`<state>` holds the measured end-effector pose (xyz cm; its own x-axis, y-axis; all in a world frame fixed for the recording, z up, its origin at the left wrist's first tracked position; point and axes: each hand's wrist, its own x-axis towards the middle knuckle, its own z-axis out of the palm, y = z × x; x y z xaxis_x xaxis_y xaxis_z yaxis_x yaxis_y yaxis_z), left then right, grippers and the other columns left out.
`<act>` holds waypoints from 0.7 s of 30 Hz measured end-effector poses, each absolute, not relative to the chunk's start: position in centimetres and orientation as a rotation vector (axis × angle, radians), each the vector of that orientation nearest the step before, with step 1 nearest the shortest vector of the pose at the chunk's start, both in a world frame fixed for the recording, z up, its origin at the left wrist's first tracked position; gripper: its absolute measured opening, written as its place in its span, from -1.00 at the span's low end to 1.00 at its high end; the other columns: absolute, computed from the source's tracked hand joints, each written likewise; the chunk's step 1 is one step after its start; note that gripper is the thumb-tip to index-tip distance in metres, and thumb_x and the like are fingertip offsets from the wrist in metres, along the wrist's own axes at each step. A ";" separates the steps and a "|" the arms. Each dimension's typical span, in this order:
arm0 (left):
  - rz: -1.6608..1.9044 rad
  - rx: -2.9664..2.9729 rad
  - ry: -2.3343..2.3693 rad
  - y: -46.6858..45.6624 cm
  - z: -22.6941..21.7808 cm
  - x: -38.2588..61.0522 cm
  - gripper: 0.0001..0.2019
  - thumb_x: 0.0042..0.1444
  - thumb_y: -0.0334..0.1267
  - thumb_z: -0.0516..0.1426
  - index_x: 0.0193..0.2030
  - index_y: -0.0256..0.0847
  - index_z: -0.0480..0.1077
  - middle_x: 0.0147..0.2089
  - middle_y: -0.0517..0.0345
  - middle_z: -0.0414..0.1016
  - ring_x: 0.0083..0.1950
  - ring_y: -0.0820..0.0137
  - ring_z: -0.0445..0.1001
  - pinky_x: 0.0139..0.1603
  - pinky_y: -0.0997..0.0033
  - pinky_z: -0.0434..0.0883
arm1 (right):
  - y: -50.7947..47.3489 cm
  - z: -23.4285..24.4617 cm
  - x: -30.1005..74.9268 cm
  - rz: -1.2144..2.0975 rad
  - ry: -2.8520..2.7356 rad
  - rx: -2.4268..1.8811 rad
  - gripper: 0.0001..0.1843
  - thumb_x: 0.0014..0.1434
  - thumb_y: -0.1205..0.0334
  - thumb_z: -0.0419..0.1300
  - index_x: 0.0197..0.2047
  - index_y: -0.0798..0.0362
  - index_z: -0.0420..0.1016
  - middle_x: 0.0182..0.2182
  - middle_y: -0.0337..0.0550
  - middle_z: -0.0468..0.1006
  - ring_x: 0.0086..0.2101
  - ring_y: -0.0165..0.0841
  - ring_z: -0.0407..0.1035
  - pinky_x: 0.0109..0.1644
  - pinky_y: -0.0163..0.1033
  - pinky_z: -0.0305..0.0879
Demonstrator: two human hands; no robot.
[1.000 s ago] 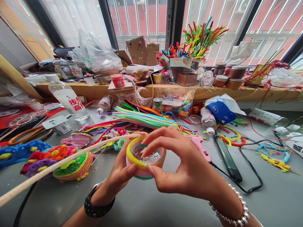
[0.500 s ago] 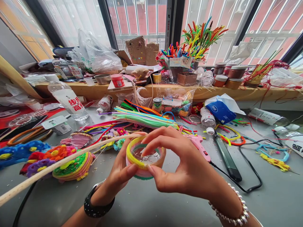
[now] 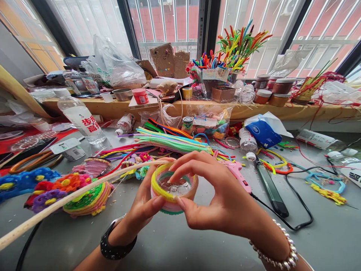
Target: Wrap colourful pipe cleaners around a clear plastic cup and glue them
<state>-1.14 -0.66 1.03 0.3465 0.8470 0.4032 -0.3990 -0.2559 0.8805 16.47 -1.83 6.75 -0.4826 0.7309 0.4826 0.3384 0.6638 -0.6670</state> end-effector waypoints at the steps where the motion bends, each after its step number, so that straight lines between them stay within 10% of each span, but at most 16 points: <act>1: 1.261 1.362 0.452 -0.7 1.0 -1.1 -0.55 -0.07 -0.10 0.22 0.00 -0.03 0.28 0.05 0.16 0.26 0.10 0.24 0.30 0.05 0.37 0.30 | -1.8 6.8 16.5 0.632 -2.092 -0.824 -0.57 -0.16 0.55 0.28 -0.21 -0.02 0.42 -0.13 -0.25 0.42 -0.06 -0.38 0.32 0.05 -0.35 0.22; 21: 1.270 1.341 0.466 -0.8 1.2 -1.0 -0.52 -0.08 -0.11 0.22 0.02 -0.08 0.26 0.01 0.10 0.33 0.04 0.20 0.34 0.01 0.28 0.32 | -1.9 6.7 16.3 0.651 -2.037 -0.827 -0.37 -0.21 0.57 0.24 -0.05 -0.07 0.30 -0.05 -0.21 0.37 -0.01 -0.32 0.26 0.04 -0.30 0.23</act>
<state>-1.02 -0.84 1.23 0.3304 0.8584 0.3925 -0.4013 -0.2486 0.8816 16.28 -1.85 6.70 -0.4451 0.7453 0.4964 0.3196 0.6500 -0.6895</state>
